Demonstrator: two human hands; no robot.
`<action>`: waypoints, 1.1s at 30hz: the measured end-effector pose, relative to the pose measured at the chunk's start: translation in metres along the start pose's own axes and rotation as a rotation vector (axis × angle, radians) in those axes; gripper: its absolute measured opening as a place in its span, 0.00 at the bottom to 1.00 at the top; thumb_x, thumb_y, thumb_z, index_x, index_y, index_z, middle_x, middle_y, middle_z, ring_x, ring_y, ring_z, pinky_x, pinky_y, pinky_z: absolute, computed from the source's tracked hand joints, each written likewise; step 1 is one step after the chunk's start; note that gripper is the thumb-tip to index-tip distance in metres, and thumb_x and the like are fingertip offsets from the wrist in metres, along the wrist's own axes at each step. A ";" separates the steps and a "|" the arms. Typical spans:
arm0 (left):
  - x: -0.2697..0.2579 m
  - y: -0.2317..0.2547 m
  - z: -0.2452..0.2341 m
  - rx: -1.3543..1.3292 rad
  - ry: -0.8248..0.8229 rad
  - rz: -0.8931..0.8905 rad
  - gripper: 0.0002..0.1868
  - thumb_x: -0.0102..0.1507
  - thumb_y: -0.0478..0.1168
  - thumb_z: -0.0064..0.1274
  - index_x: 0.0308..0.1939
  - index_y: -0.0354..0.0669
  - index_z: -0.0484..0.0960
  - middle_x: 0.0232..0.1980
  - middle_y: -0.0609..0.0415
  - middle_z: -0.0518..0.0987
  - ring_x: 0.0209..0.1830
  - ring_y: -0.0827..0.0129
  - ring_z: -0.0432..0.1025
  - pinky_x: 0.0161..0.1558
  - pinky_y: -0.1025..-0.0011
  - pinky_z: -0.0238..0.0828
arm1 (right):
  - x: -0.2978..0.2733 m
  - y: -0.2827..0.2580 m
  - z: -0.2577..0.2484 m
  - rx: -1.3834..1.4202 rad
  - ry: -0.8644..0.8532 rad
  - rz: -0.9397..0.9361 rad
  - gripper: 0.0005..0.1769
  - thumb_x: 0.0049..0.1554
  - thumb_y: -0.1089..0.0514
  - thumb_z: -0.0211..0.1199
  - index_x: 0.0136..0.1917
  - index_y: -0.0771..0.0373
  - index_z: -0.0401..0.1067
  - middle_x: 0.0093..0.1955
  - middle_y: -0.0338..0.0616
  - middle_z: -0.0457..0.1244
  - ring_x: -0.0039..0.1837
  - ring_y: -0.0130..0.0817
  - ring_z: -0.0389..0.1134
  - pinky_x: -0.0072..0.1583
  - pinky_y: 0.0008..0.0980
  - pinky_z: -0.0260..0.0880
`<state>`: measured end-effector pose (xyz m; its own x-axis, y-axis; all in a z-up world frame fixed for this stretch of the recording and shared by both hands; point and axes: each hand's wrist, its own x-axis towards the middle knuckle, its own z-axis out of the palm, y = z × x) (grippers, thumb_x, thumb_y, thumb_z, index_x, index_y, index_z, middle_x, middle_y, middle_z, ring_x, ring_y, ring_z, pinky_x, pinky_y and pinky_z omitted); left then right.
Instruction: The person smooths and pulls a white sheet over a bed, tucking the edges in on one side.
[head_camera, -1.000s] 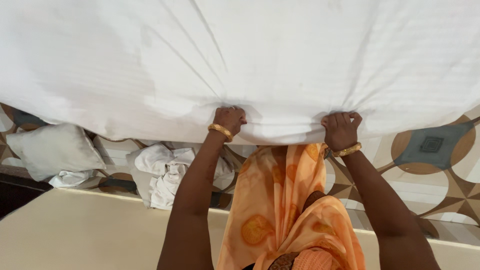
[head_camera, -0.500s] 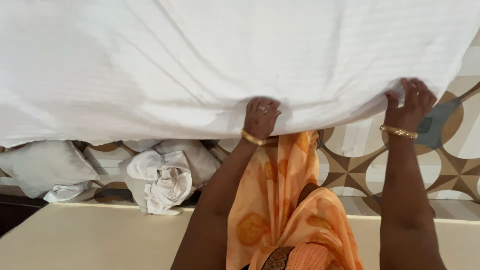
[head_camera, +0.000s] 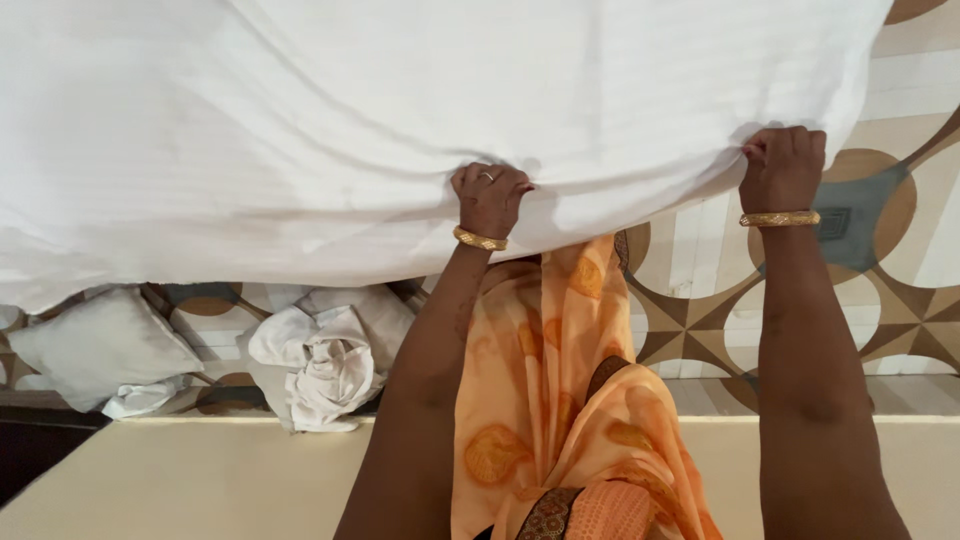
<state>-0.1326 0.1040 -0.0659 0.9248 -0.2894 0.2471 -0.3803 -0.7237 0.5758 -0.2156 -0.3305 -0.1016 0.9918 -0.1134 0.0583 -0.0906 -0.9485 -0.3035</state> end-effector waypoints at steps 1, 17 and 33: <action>0.000 0.000 0.000 -0.037 -0.018 -0.029 0.06 0.61 0.47 0.64 0.34 0.56 0.84 0.39 0.65 0.83 0.46 0.66 0.70 0.59 0.59 0.54 | -0.002 0.002 0.000 0.027 0.004 -0.011 0.06 0.67 0.66 0.66 0.48 0.63 0.71 0.52 0.48 0.63 0.59 0.48 0.59 0.61 0.45 0.62; 0.003 0.015 -0.009 0.006 -0.439 -0.221 0.11 0.61 0.56 0.61 0.33 0.57 0.86 0.35 0.64 0.82 0.48 0.66 0.70 0.56 0.57 0.49 | -0.033 0.010 -0.031 0.390 0.104 0.504 0.08 0.65 0.66 0.64 0.56 0.67 0.68 0.55 0.50 0.62 0.54 0.40 0.66 0.55 0.41 0.70; -0.010 0.011 0.005 0.016 -0.202 -0.125 0.12 0.59 0.54 0.66 0.43 0.58 0.86 0.43 0.66 0.82 0.48 0.66 0.67 0.56 0.57 0.50 | 0.001 0.041 -0.022 0.099 0.165 0.533 0.10 0.64 0.68 0.66 0.44 0.68 0.67 0.43 0.52 0.65 0.44 0.44 0.67 0.47 0.43 0.67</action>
<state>-0.1455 0.0962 -0.0660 0.9488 -0.3155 0.0128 -0.2642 -0.7712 0.5791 -0.2201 -0.3756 -0.0931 0.7833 -0.6214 0.0179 -0.5584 -0.7159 -0.4191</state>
